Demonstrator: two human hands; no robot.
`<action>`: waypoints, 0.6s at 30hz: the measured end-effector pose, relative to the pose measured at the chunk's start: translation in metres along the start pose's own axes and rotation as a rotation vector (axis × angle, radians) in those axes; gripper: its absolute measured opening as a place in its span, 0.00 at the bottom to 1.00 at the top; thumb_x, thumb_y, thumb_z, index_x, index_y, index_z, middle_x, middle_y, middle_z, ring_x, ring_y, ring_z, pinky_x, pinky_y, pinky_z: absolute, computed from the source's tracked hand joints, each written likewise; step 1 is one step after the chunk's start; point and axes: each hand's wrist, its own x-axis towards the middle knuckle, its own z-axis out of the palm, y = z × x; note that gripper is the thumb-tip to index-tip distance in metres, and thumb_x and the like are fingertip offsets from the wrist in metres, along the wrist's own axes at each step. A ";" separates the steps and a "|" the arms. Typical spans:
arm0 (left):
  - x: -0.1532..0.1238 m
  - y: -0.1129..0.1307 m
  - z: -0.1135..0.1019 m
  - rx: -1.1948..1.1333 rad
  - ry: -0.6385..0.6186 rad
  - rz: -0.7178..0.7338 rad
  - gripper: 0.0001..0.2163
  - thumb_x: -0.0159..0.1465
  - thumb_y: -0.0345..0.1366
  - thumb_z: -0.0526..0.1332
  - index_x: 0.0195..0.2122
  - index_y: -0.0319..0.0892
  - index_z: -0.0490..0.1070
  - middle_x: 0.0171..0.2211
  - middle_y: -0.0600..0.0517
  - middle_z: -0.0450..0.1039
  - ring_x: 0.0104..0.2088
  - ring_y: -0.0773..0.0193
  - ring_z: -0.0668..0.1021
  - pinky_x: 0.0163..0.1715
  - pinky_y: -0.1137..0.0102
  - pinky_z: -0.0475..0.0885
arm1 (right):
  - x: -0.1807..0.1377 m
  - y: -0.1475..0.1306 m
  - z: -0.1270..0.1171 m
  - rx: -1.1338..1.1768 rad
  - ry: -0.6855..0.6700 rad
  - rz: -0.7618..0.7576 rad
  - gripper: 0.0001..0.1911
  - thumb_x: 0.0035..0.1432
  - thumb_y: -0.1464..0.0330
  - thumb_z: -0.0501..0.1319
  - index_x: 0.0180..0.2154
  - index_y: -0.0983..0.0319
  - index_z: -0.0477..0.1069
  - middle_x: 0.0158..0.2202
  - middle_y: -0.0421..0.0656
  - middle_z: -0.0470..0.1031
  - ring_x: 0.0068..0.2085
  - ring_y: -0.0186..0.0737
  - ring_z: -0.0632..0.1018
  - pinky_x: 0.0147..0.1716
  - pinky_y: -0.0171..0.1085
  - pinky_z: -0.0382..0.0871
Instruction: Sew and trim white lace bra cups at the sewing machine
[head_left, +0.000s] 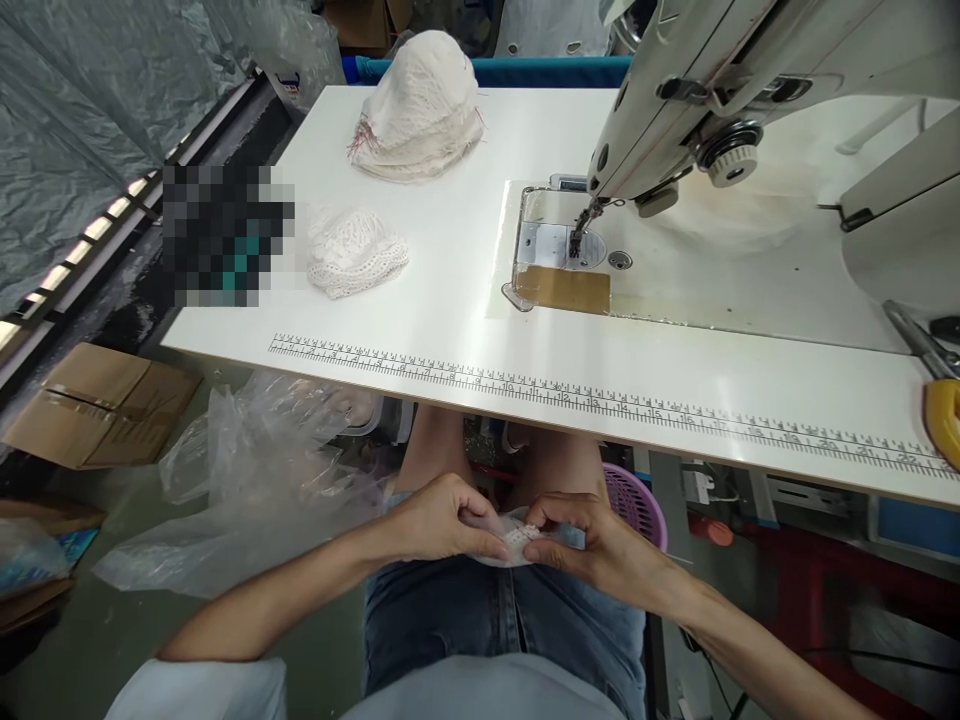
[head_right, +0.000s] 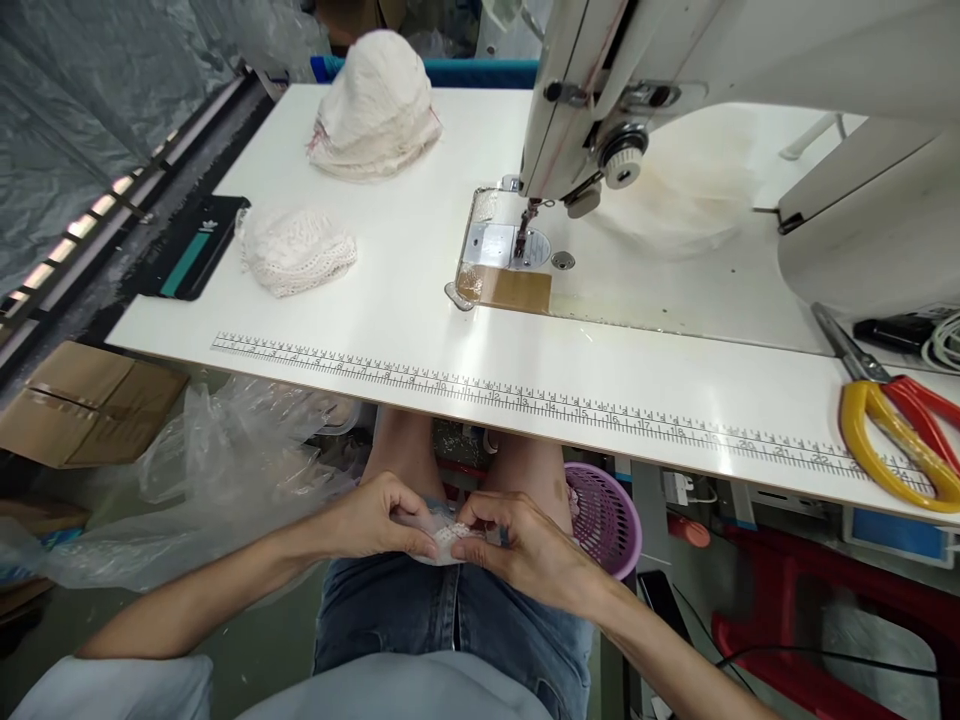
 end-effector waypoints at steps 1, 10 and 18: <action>0.000 0.000 0.001 0.000 0.006 -0.010 0.12 0.49 0.41 0.68 0.28 0.35 0.78 0.18 0.56 0.68 0.19 0.74 0.63 0.19 0.78 0.56 | 0.000 0.001 0.000 -0.001 -0.002 0.001 0.13 0.58 0.57 0.58 0.32 0.59 0.71 0.30 0.38 0.72 0.33 0.36 0.70 0.30 0.32 0.59; -0.002 -0.002 0.006 -0.081 0.012 -0.015 0.14 0.48 0.43 0.68 0.26 0.34 0.78 0.17 0.55 0.66 0.20 0.73 0.63 0.19 0.77 0.55 | 0.003 0.001 0.000 0.150 -0.042 -0.038 0.16 0.59 0.55 0.56 0.30 0.61 0.72 0.29 0.39 0.71 0.31 0.35 0.69 0.30 0.31 0.60; -0.007 0.001 0.006 -0.099 0.008 -0.023 0.13 0.49 0.42 0.68 0.28 0.35 0.78 0.20 0.53 0.70 0.21 0.71 0.67 0.21 0.76 0.58 | 0.006 0.000 0.001 0.224 -0.069 -0.034 0.19 0.57 0.52 0.56 0.29 0.61 0.73 0.27 0.39 0.69 0.30 0.35 0.67 0.30 0.31 0.60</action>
